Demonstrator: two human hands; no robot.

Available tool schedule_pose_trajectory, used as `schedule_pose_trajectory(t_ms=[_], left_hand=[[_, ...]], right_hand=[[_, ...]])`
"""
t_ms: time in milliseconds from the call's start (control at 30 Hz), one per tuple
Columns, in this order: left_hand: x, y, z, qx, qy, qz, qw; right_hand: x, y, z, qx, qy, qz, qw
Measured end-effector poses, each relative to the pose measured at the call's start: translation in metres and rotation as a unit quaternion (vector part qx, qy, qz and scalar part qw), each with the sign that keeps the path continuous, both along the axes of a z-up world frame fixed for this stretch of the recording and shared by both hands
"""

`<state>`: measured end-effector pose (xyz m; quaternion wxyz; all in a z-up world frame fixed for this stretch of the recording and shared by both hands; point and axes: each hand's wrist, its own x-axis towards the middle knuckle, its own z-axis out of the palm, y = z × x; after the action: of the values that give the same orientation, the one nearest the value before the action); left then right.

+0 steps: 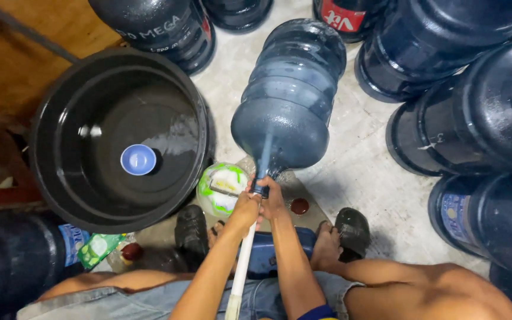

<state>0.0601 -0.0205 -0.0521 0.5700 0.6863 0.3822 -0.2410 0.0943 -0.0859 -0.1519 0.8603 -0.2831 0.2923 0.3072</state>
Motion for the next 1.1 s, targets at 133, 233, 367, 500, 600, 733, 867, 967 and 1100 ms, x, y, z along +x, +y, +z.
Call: schedule_pose_trajectory(t_ms=[133,233,367,500,600,733,867,967,1100], left_hand=[[-0.016,-0.005,0.024,0.148,-0.026,-0.154,0.977],[-0.033,-0.013,0.017,0.361,-0.073,-0.278,0.887],[-0.001,-0.004,0.0,0.132,0.006,-0.211,0.969],[-0.017,0.008,0.047,-0.233,0.083,-0.023,0.969],[-0.03,0.017,0.027,-0.86,0.148,0.119,0.473],[-0.03,-0.001,0.021,-0.052,0.034,-0.125,0.99],[-0.043,0.009,0.045,-0.189,0.018,-0.012,0.982],[-0.049,0.032,0.018,-0.725,0.158,0.115,0.66],[-0.043,0.004,0.075,-0.043,0.109,-0.068,0.991]], right_hand=[[0.005,-0.001,0.035,0.026,0.02,-0.013,0.999],[0.013,0.0,0.064,0.079,0.019,-0.031,0.996],[0.01,-0.007,0.063,0.015,-0.03,0.001,0.999],[0.018,-0.022,0.045,0.155,0.021,-0.052,0.986],[0.029,-0.028,0.07,0.164,-0.023,-0.059,0.984],[0.027,-0.022,0.066,0.092,0.002,-0.022,0.995],[0.018,-0.017,0.075,0.053,0.019,-0.018,0.998],[0.029,-0.034,0.071,0.161,-0.056,-0.035,0.985],[0.032,-0.024,0.086,0.035,-0.099,-0.002,0.994]])
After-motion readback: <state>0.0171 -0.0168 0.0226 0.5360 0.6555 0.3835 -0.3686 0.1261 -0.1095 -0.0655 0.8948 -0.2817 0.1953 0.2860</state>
